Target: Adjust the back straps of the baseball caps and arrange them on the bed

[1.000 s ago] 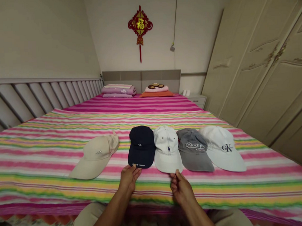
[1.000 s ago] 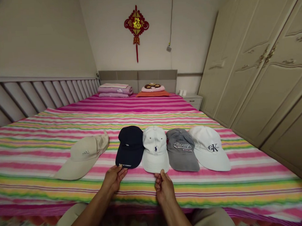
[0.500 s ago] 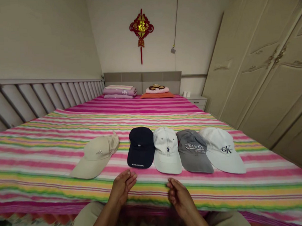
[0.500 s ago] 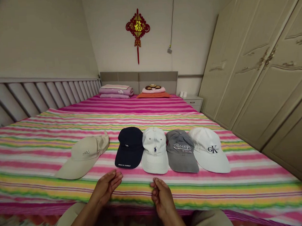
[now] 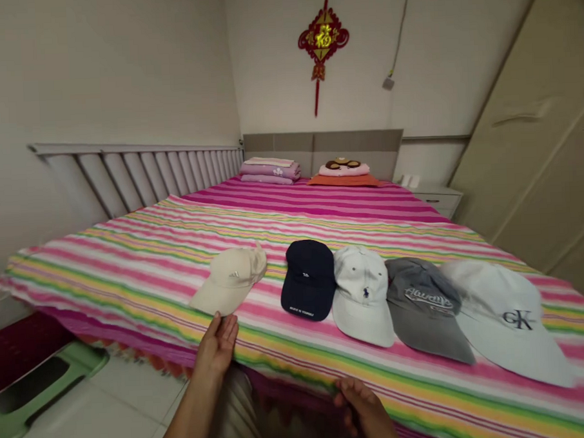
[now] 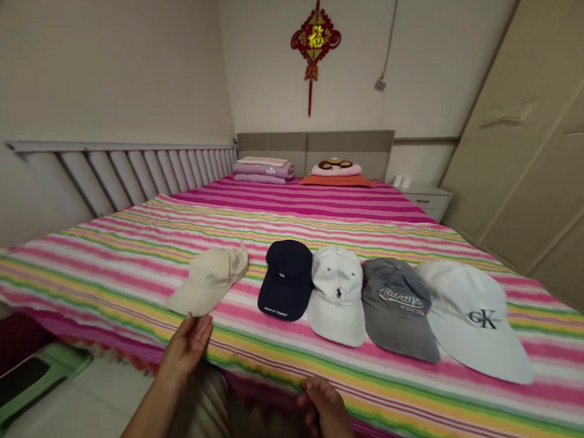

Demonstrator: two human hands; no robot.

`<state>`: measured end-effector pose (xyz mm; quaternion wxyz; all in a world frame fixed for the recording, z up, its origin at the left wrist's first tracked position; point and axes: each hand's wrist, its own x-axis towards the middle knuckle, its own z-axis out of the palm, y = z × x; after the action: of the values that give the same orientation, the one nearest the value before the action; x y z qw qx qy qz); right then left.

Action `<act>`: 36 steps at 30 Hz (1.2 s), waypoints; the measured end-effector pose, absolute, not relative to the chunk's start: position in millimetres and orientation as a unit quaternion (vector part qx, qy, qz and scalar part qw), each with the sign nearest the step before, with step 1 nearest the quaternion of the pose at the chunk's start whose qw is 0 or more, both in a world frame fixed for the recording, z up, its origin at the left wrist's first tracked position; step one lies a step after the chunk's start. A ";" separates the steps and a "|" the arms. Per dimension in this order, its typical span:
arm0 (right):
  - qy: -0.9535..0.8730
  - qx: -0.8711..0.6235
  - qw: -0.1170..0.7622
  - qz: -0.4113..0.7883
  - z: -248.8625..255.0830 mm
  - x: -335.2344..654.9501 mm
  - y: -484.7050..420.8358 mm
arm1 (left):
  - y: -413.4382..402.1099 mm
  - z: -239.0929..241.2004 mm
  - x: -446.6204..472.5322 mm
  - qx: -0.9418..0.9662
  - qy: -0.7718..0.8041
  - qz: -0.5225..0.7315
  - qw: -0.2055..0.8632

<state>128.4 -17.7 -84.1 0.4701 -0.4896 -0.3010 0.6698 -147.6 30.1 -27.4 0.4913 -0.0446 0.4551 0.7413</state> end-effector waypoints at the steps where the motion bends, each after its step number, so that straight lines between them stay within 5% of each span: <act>1: -0.303 -0.491 0.466 0.671 -86.0 129.2 -17.2 | 32.5 -25.2 -149.7 -0.050 0.452 0.747 0.485; 9: -0.331 -0.497 0.432 0.676 -94.5 136.0 -13.9 | 55.0 -19.3 -157.3 -0.074 0.482 0.768 0.416; 20: -0.368 -0.493 0.412 0.672 -89.3 127.0 -11.4 | 37.8 -5.8 -156.8 0.049 0.377 0.779 0.498; 29: -0.530 -0.346 0.387 0.671 11.2 103.4 0.5 | -28.6 -48.6 -78.1 0.065 0.299 0.727 0.615; 36: -0.337 -0.173 0.513 0.770 64.0 84.7 9.8 | -51.6 -67.4 -39.7 0.147 0.315 0.634 0.690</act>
<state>84.7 9.8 64.0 0.5128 -0.1733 -0.3373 0.7702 -39.7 -51.6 -67.4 0.6904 0.1471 0.3150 0.6344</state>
